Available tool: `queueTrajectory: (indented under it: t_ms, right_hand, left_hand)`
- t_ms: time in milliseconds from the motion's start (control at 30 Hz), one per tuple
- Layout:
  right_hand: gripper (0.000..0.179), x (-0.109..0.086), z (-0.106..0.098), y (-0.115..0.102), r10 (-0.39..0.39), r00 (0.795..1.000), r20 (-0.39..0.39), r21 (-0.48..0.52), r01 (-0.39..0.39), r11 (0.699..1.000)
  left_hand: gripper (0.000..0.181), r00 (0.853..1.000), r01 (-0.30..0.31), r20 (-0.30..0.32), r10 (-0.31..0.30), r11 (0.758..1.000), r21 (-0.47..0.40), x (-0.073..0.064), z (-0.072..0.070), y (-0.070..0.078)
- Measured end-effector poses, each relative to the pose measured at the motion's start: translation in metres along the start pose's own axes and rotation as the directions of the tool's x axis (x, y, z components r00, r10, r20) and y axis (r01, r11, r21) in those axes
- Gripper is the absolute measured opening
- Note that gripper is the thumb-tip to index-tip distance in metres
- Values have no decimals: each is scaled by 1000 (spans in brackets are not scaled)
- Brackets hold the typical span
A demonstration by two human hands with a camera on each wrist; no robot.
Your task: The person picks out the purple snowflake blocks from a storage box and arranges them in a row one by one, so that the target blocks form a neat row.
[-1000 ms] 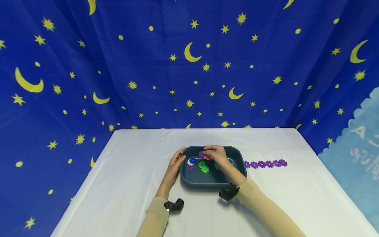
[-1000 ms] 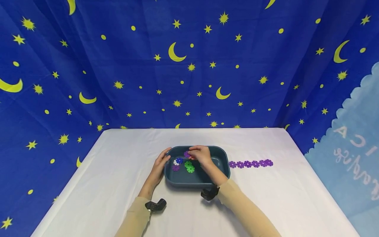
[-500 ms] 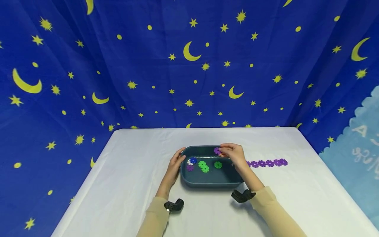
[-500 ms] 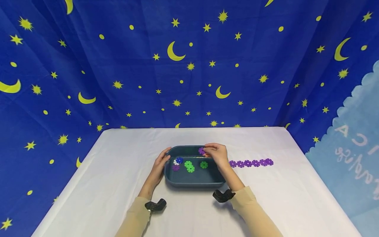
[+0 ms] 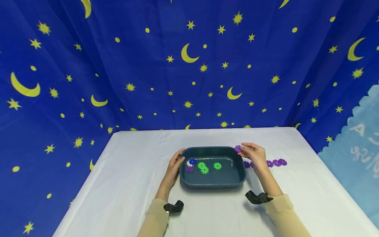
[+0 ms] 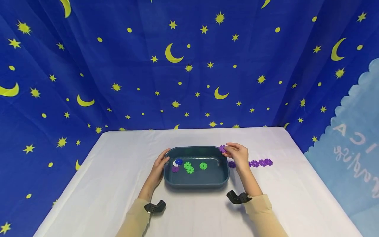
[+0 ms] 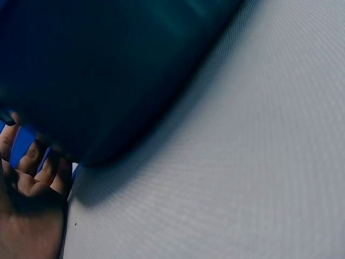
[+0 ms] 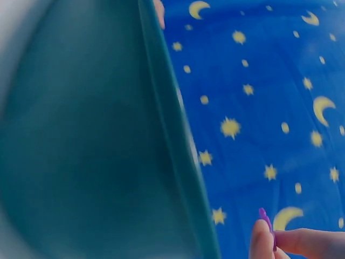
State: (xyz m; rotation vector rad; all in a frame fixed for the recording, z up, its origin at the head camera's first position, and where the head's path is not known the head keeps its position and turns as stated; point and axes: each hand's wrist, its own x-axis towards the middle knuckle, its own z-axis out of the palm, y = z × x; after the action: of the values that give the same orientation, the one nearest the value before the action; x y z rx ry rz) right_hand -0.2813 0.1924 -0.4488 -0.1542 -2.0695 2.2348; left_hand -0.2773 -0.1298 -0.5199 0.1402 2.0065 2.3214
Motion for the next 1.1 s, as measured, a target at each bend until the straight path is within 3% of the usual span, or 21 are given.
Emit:
queueTrajectory:
  t_ms: [167, 300, 400, 567, 833, 933, 1100]
  right_hand:
    - [13, 8, -23, 3, 51, 988, -144, 15, -50, 999]
    - [10, 15, -41, 3, 99, 970, -221, 61, -87, 994]
    - [21, 18, -55, 0, 139, 954, -266, 138, -105, 985]
    - [28, 19, -80, -3, 171, 923, -345, 268, -78, 960]
    - [22, 21, -113, 6, 262, 831, -491, 441, -23, 897]
    - [22, 21, -123, 10, 282, 810, -514, 482, 2, 876]
    - [28, 23, -136, 18, 290, 776, -561, 449, -9, 893]
  left_hand:
    - [46, 1000, -6, -19, 6, 1000, 12, 7, -3, -15]
    - [46, 1000, -12, -15, 12, 1000, 1, 1, -1, -8]
    - [46, 1000, -5, -6, 5, 1000, -2, -5, 1, 3]
    - [45, 1000, 1, -3, -1, 1000, 17, -8, 3, 9]
    - [46, 1000, 5, 9, -5, 1000, 20, -6, 3, 8]
    - [46, 1000, 7, 11, -7, 999, 31, -6, 4, 8]
    - [45, 1000, 18, -16, -17, 999, 39, -7, 4, 9]
